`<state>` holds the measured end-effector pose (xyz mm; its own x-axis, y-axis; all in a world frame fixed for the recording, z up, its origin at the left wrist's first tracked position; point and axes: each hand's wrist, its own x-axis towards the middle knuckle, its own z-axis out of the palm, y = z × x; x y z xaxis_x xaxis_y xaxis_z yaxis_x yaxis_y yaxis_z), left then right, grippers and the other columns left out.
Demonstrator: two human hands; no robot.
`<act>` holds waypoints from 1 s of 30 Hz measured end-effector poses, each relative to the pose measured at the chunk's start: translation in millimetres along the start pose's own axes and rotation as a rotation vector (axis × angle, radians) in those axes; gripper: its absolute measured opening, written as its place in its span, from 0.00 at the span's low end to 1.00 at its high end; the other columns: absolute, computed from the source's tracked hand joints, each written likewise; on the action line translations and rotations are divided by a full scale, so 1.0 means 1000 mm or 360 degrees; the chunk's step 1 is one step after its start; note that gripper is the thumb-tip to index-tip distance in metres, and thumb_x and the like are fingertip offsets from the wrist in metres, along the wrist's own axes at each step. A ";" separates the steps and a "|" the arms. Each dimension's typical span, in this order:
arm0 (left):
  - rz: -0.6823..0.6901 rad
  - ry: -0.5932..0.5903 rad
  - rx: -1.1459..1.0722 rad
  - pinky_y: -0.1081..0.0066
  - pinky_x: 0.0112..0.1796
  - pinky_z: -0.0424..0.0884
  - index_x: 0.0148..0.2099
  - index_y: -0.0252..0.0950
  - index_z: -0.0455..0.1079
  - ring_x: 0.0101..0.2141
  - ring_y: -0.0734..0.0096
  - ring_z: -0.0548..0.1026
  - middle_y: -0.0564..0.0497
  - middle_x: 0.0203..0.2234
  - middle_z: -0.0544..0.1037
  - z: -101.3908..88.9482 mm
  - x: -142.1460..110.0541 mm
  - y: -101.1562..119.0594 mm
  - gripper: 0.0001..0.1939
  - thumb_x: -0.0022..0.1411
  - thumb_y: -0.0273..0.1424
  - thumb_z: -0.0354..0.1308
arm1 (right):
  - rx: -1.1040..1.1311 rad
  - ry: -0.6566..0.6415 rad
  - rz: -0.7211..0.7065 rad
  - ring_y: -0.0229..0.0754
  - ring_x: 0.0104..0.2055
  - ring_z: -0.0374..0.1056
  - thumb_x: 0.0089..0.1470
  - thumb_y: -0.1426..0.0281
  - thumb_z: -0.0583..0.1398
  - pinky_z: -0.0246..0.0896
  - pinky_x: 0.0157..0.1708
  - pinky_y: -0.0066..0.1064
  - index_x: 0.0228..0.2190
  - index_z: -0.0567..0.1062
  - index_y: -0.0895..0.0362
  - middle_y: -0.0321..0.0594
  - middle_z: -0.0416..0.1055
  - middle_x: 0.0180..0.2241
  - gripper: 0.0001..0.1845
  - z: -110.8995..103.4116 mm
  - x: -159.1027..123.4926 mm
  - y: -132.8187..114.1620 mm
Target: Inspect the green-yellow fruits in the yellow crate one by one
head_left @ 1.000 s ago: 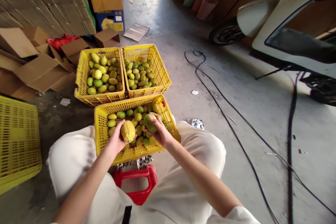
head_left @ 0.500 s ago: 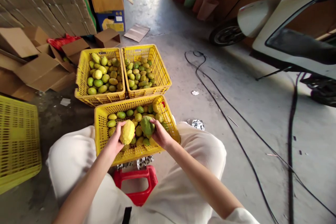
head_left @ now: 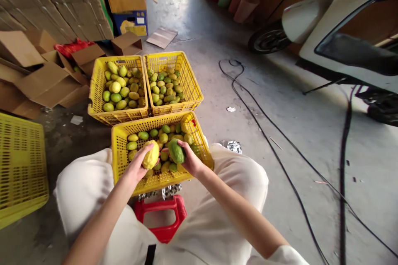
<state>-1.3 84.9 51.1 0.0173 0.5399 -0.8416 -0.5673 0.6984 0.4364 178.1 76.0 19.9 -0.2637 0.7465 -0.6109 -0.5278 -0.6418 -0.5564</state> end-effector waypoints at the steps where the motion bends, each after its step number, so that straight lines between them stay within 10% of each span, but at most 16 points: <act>1: 0.0001 0.0013 -0.0017 0.77 0.28 0.79 0.44 0.32 0.75 0.27 0.71 0.81 0.48 0.31 0.82 -0.001 0.001 -0.001 0.05 0.67 0.22 0.60 | 0.0000 -0.0017 0.0039 0.54 0.49 0.77 0.44 0.51 0.69 0.74 0.45 0.40 0.34 0.76 0.52 0.40 0.81 0.32 0.21 0.000 0.001 0.000; 15: -0.0154 -0.0112 -0.0111 0.66 0.28 0.83 0.49 0.33 0.75 0.27 0.63 0.82 0.46 0.29 0.82 -0.011 0.010 -0.004 0.14 0.73 0.38 0.55 | 0.0002 0.0221 -0.0109 0.40 0.29 0.76 0.39 0.60 0.79 0.75 0.30 0.34 0.38 0.69 0.50 0.33 0.76 0.35 0.31 -0.003 0.001 0.011; 30: -0.0085 -0.0023 -0.0064 0.70 0.31 0.83 0.49 0.33 0.74 0.32 0.65 0.84 0.45 0.34 0.83 -0.002 0.004 -0.006 0.08 0.70 0.27 0.58 | 0.0027 0.0230 -0.0103 0.52 0.50 0.78 0.50 0.50 0.67 0.78 0.43 0.41 0.37 0.76 0.51 0.39 0.81 0.38 0.20 -0.018 0.013 0.008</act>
<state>0.4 81.5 43.8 0.0602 0.5091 -0.8586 -0.5980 0.7071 0.3774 184.8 77.4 -2.8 -0.1105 0.7524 -0.6494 -0.5539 -0.5891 -0.5883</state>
